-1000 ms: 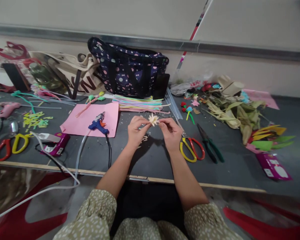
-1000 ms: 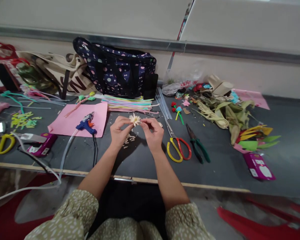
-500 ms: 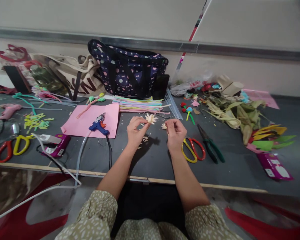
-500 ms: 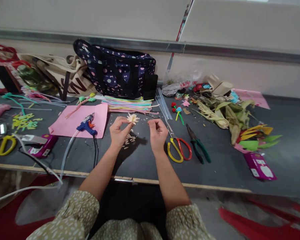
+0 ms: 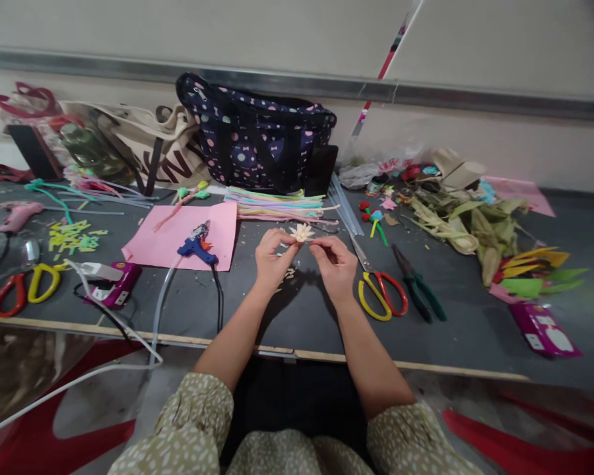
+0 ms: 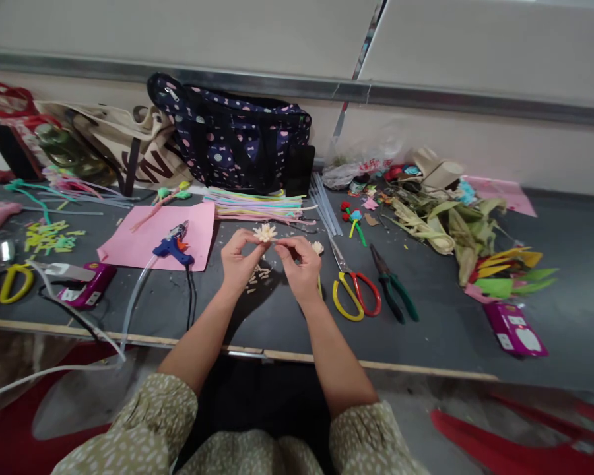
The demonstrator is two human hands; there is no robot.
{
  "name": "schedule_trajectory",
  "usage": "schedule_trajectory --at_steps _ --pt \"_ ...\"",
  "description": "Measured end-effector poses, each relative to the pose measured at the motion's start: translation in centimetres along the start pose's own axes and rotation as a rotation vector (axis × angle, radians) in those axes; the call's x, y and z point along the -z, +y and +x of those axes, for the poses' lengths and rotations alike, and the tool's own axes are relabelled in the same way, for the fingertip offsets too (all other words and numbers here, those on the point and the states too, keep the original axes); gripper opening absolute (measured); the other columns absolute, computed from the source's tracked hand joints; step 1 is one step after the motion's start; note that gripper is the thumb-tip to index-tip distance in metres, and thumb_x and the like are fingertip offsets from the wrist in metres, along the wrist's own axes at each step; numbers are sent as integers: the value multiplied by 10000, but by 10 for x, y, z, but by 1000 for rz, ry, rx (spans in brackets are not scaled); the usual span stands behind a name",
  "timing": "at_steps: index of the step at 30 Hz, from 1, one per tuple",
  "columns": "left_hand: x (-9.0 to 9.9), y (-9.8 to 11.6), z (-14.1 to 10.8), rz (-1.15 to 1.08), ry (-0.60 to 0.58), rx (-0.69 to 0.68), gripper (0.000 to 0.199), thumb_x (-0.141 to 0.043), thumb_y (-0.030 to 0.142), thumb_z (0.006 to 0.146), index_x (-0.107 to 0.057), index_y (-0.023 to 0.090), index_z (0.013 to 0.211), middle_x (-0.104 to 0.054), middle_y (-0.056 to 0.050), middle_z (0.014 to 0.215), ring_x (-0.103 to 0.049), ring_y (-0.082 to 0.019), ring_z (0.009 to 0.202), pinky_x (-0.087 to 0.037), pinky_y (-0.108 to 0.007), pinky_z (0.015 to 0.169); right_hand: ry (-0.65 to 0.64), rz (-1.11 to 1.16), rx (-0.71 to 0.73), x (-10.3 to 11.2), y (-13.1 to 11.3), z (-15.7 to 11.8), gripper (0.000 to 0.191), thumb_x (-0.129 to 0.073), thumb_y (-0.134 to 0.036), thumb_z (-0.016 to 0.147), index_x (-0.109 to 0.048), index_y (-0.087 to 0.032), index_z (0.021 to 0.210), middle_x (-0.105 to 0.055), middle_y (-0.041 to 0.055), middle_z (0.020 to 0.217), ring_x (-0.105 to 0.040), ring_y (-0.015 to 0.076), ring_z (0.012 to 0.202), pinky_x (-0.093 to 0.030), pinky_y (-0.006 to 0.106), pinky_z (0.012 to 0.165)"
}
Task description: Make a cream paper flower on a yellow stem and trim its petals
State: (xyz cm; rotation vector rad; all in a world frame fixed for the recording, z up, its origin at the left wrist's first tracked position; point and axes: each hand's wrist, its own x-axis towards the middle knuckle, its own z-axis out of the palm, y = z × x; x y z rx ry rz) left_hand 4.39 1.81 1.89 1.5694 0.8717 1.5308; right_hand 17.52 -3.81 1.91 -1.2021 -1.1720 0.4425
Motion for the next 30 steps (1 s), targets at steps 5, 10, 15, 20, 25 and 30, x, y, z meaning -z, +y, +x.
schedule_trajectory --at_steps 5,10,15,20,25,30 --pt "-3 -2 -2 -169 -68 250 201 -820 321 691 -676 185 654 -622 7 678 -539 -126 666 -429 -272 703 5 15 54 0 -3 0 127 -655 -333 909 -751 -251 917 -702 35 885 -649 199 841 -509 332 737" --pt "-5 -6 -2 -286 -86 416 252 -858 342 639 -678 167 663 -610 23 640 -496 -90 597 -397 -236 611 26 0 44 0 -2 0 127 -654 -327 913 -748 -244 899 -700 30 864 -649 195 830 -508 330 745" --pt "-5 -6 -2 -308 -100 428 262 -856 341 642 -665 162 658 -600 26 621 -486 -80 581 -383 -223 584 -5 -11 51 -1 1 -1 133 -645 -316 918 -748 -238 949 -713 38 913 -661 195 866 -511 317 745" --pt "-5 -10 -3 -211 -53 350 269 -838 337 660 -637 159 656 -582 34 615 -472 -78 575 -374 -223 586 15 -67 -6 -3 5 0 157 -655 -341 899 -738 -209 884 -706 20 833 -625 162 735 -486 279 661" --pt "-5 -16 -4 -203 -46 321 260 -828 318 667 -618 165 654 -571 39 614 -462 -76 563 -376 -225 585 -16 -71 -84 -6 11 -2 214 -664 -396 874 -734 -194 879 -712 32 830 -609 160 681 -482 279 630" --pt "-6 -14 -2 -284 -60 379 265 -844 290 625 -612 162 641 -574 42 607 -479 -73 562 -383 -214 580 -21 -21 -101 -10 10 -3 205 -692 -391 859 -735 -192 880 -722 41 851 -631 170 701 -494 289 653"
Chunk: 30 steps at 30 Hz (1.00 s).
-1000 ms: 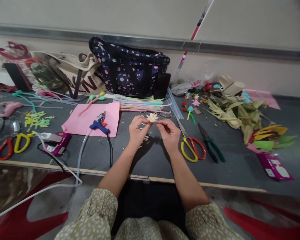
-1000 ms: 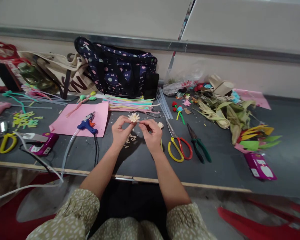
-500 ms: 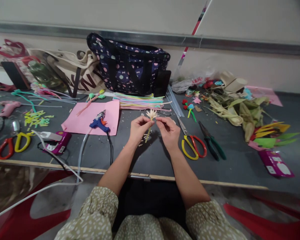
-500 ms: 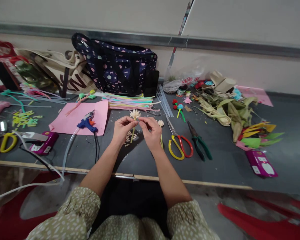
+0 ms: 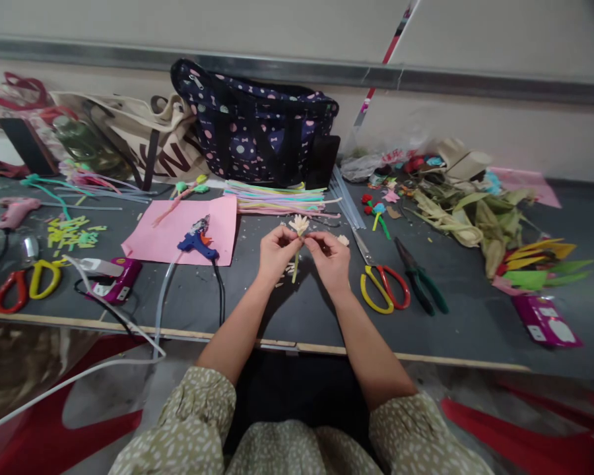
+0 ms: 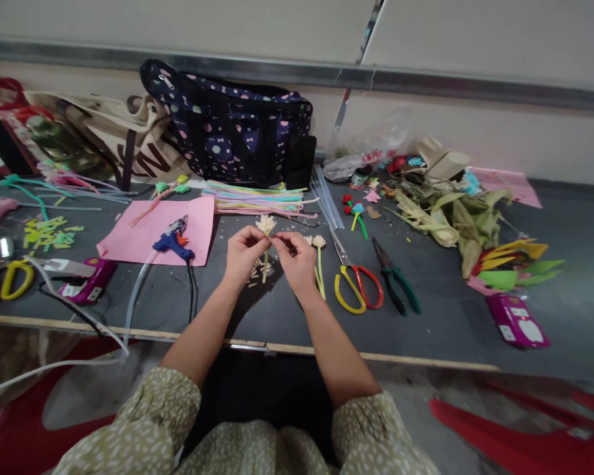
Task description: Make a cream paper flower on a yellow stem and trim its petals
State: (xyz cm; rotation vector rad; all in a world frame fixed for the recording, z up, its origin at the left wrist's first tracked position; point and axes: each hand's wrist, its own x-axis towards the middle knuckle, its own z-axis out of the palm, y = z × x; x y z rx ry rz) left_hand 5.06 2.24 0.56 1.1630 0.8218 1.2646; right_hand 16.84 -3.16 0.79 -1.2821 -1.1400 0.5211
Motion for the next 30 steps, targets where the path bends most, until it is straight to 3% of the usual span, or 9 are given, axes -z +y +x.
schedule_trajectory --at_steps 8,16,24,30 --pt "0 3 2 -209 -60 200 292 -876 318 603 -639 150 629 -576 38 578 -471 -54 522 -375 -198 549 -56 18 -53 -1 -2 0 236 -681 -421 864 -728 -190 871 -715 28 810 -607 159 675 -473 278 629" --pt "2 2 3 -235 -46 208 267 -879 310 615 -667 148 629 -595 32 588 -482 -54 531 -385 -199 556 -115 50 -98 -5 2 -4 203 -709 -398 833 -699 -198 868 -701 16 785 -572 151 646 -452 277 612" --pt "3 1 2 -209 -84 96 295 -911 316 576 -673 167 667 -641 25 676 -553 -83 626 -449 -221 651 -105 -9 -34 -3 6 -6 195 -678 -387 850 -688 -195 822 -631 -3 736 -502 129 597 -405 261 557" --pt "4 3 1 -129 -125 -125 213 -885 332 636 -740 194 706 -636 -6 765 -593 -132 757 -471 -263 721 -99 6 70 -1 8 -5 164 -659 -356 885 -686 -205 826 -634 13 804 -556 150 690 -428 270 620"
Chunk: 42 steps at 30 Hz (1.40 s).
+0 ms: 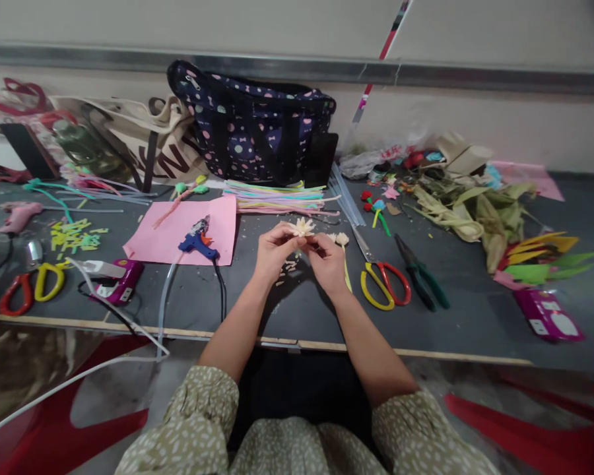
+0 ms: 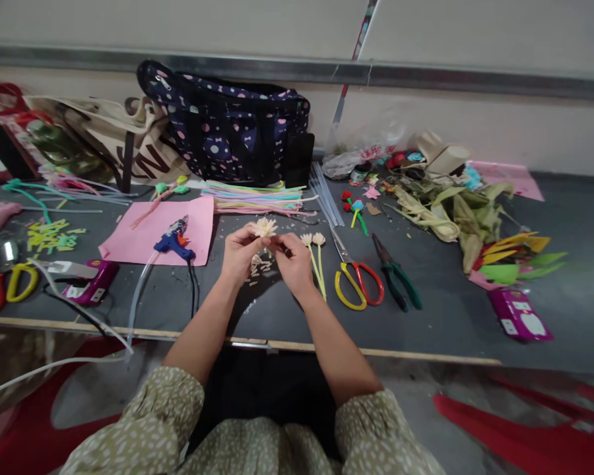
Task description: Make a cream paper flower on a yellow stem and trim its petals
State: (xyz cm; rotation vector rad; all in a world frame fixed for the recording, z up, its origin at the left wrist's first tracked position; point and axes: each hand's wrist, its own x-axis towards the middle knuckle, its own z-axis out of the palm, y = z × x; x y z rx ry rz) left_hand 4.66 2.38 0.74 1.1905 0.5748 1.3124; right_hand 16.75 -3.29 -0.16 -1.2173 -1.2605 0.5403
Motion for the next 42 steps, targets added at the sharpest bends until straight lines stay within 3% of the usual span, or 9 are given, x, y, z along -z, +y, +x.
schedule_trajectory --at_steps 4,10,16,21,26,33,39,42 --pt "0 2 0 41 -9 -47 191 -890 332 627 -760 208 693 -632 -19 774 -589 -145 769 -471 -283 726 3 3 18 0 2 0 161 -652 -347 886 -675 -205 811 -625 9 800 -557 151 697 -428 267 616" --pt "-3 8 -2 2 34 40 247 -924 342 562 -756 188 658 -617 -27 768 -575 -134 750 -461 -275 731 -12 -7 -9 -1 -1 -1 199 -652 -395 896 -687 -213 825 -639 13 820 -557 155 711 -436 271 626" --pt "-4 10 -2 18 22 43 259 -917 352 565 -737 190 657 -613 -16 765 -578 -135 747 -468 -268 720 -27 -42 -39 0 0 0 225 -647 -424 892 -699 -214 832 -654 19 819 -572 162 715 -437 269 621" --pt "0 11 4 -120 190 139 355 -934 360 502 -677 180 668 -631 15 717 -558 -91 645 -455 -231 648 -89 -18 -98 -4 -2 -3 148 -626 -333 879 -711 -214 898 -713 26 878 -621 171 745 -461 270 657" --pt "4 9 8 -184 265 245 392 -935 337 477 -620 173 642 -600 38 618 -452 -47 507 -374 -195 515 -180 -28 -154 -3 -11 -7 253 -587 -409 920 -673 -205 798 -657 -18 631 -599 150 582 -450 259 595" --pt "-1 0 5 -82 193 135 268 -905 273 562 -664 171 623 -586 37 650 -515 -67 608 -430 -209 619 234 13 -103 14 -5 7 181 -634 -391 881 -646 -211 894 -684 3 773 -637 159 709 -487 273 677" --pt "-1 0 5 -75 227 124 282 -892 294 575 -643 174 634 -588 41 644 -524 -68 604 -433 -210 624 277 16 -125 22 -5 15 227 -620 -426 881 -656 -202 867 -688 11 773 -596 146 656 -476 271 640" --pt "1 0 7 -112 235 152 323 -892 320 576 -613 176 653 -603 45 634 -549 -69 582 -443 -213 618 313 7 -146 44 -6 14 224 -636 -418 858 -664 -199 894 -674 6 765 -571 138 615 -466 266 600"
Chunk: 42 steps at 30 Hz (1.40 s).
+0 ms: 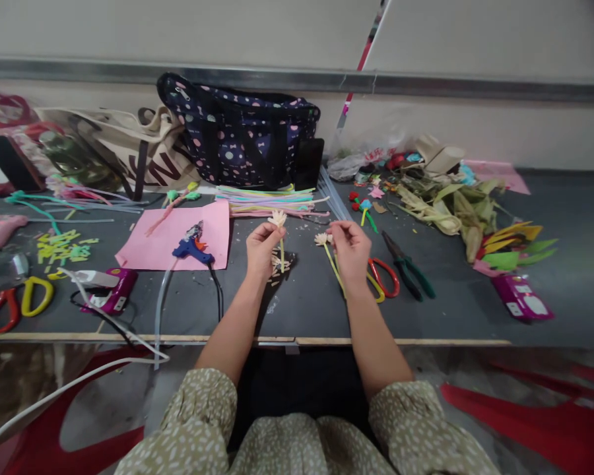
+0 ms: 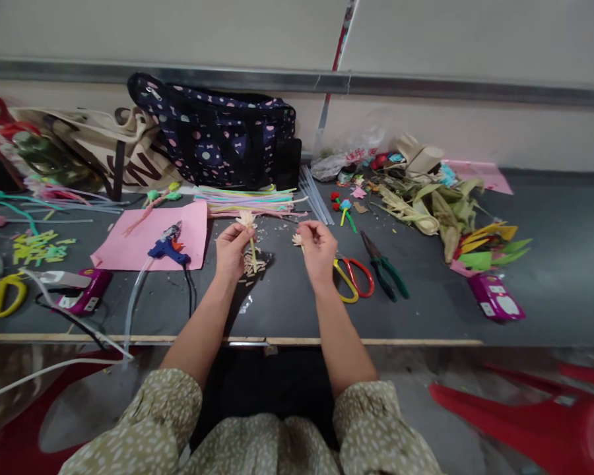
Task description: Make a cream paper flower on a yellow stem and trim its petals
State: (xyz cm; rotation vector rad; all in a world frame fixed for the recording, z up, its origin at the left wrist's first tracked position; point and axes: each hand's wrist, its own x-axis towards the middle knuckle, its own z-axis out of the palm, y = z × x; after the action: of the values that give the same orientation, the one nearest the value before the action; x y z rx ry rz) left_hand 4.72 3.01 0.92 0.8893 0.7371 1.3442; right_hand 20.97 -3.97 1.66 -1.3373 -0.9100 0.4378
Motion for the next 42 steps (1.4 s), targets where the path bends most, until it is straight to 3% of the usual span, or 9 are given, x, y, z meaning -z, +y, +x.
schedule_trajectory --at_steps 6,9,11,15,21,25,31,35,42 --pt "2 -2 3 -95 -14 38 378 -909 334 555 -600 175 706 -638 42 670 -626 -96 587 -497 -239 630 213 -512 58 99 8 -1 236 -605 -397 852 -691 -180 886 -667 25 730 -578 173 634 -474 299 651" --pt "3 -1 6 -133 -12 40 402 -917 337 538 -598 167 712 -648 42 696 -624 -86 565 -520 -249 636 140 -921 -12 151 19 -9 285 -546 -421 889 -709 -189 917 -703 78 787 -633 237 742 -488 358 744" --pt "5 -2 8 -146 -22 42 410 -918 342 536 -595 163 715 -645 42 690 -632 -87 572 -527 -250 641 31 -1154 15 179 29 -15 324 -573 -407 870 -703 -180 1061 -705 157 1040 -637 307 973 -490 412 836" --pt "6 -7 9 -156 -68 51 447 -926 351 509 -572 169 714 -633 49 667 -641 -93 571 -504 -230 589 -207 -1179 -25 211 48 -18 457 -615 -366 848 -636 -133 1241 -643 219 1260 -604 336 1152 -486 450 958" --pt "-1 -4 -15 -159 -128 118 476 -924 379 508 -587 163 766 -599 77 645 -569 -41 510 -482 -193 552 -38 -896 -236 208 41 -5 547 -757 -248 632 -683 -139 1163 -716 212 1130 -627 391 1134 -456 494 986" --pt "6 16 -64 -151 -190 167 485 -928 391 512 -591 157 771 -620 59 683 -613 -66 553 -536 -229 607 57 -709 -292 201 21 -19 469 -663 -321 692 -681 -115 1113 -739 194 907 -704 336 890 -553 444 771" --pt "33 44 -157 -137 -150 171 445 -931 359 522 -599 156 739 -619 42 647 -585 -79 529 -491 -219 523 -115 -167 -318 203 -26 -117 482 -308 -461 911 -684 -195 1056 -726 159 943 -716 262 812 -563 373 595" --pt "38 54 -206 -109 -174 104 382 -910 334 575 -616 155 740 -594 47 620 -495 -39 484 -374 -173 465 -308 357 -429 195 -69 -194 322 -581 -485 873 -693 -285 1100 -686 55 931 -649 170 752 -519 264 546" --pt "32 68 -242 -44 -271 100 341 -873 359 660 -617 148 741 -528 43 576 -349 -14 453 -245 -160 436 -192 599 -516 174 -98 -252 336 -813 -350 779 -721 -294 1097 -707 5 970 -683 184 895 -623 354 779"
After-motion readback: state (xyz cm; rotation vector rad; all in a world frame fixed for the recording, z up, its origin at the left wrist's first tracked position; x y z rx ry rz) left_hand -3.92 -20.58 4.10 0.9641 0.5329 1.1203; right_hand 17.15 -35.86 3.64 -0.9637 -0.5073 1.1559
